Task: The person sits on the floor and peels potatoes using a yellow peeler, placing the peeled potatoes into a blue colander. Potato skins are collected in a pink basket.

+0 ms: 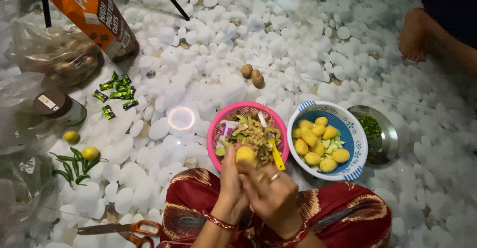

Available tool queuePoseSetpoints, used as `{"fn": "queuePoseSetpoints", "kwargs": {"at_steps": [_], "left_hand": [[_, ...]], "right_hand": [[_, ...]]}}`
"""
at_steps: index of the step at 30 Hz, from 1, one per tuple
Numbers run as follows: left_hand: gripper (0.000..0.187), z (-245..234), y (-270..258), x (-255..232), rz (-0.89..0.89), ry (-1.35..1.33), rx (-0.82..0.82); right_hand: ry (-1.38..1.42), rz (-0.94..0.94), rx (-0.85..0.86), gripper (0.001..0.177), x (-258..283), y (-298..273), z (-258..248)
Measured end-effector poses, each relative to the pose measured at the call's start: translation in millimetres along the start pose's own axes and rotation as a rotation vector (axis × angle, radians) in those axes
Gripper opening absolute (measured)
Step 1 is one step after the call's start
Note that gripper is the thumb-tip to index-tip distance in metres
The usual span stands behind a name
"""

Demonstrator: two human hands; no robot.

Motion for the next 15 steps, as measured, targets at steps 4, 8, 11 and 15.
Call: {"fn": "queuePoseSetpoints", "kwargs": {"at_steps": [4,8,11,15], "left_hand": [[0.042,4.7,-5.4,1.8,-0.061,-0.089,-0.080],[0.043,1.7,2.0,7.2,-0.020,-0.030,-0.095],[0.040,9.8,5.1,1.9,0.089,-0.006,0.103],[0.044,11.9,-2.7,-27.1,0.256,0.482,0.140]], "right_hand": [[0.222,0.125,0.004,0.057,-19.0,2.8,4.6],[-0.009,-0.012,0.053,0.048,-10.5,-5.9,13.3],[-0.039,-0.083,0.062,0.049,-11.1,-11.6,17.6],[0.270,0.139,0.014,0.059,-39.6,-11.6,17.0]]}}
Point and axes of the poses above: each hand's wrist, its own y-axis towards the middle knuckle, its own z-axis out of the palm, x = y × z, the point moved 8 cm from there along y, towards the middle knuckle, and after that the axes turned 7 degrees about x, right-handed, at the moved point
